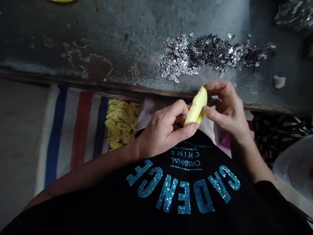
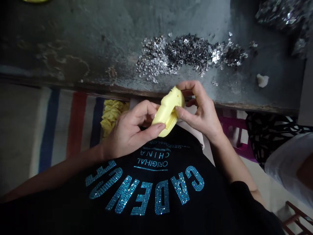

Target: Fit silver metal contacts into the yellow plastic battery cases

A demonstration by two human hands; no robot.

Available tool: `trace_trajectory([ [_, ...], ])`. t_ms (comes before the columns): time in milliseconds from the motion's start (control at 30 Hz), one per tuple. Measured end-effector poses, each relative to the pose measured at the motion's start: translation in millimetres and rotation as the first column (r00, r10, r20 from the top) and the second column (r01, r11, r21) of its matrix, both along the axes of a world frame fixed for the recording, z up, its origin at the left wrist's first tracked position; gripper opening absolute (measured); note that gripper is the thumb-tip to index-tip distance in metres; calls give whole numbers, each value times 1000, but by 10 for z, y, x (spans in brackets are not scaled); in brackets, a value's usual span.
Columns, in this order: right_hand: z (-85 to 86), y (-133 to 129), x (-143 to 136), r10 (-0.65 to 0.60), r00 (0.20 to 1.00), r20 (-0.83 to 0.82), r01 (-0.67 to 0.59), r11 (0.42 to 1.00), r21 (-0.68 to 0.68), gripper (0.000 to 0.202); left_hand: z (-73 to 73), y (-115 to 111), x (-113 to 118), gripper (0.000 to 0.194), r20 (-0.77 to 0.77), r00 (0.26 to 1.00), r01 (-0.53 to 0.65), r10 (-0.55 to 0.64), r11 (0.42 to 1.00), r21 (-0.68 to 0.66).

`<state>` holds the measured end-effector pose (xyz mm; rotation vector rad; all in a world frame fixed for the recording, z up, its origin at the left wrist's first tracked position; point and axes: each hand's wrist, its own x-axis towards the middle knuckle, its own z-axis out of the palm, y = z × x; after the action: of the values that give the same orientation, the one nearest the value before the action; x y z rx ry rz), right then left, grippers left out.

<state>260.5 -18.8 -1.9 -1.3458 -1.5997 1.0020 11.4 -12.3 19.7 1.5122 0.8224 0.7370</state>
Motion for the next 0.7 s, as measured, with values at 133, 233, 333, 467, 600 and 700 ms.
trace_trajectory([
  [133,-38,-89,-6,-76,994,83,78,997,-18,54,51,1,38,30,-66,998,20,-9,987,160],
  [233,-208,-149,25,-156,987,-34,159,981,109,53,90,-11,55,35,-10,994,109,-109,992,69],
  [333,-401,-178,58,-174,952,-253,245,927,285,57,76,-8,70,60,120,982,170,-148,966,-193],
  [467,-465,-201,57,-217,947,-236,294,882,369,60,-14,42,88,100,182,961,258,-210,917,-303],
  [600,-397,-239,26,-179,956,-234,261,882,392,55,-73,104,65,82,190,940,316,-284,934,-166],
  [700,-355,-288,-10,-200,957,-209,267,887,375,53,-93,147,23,66,183,937,321,-297,939,-121],
])
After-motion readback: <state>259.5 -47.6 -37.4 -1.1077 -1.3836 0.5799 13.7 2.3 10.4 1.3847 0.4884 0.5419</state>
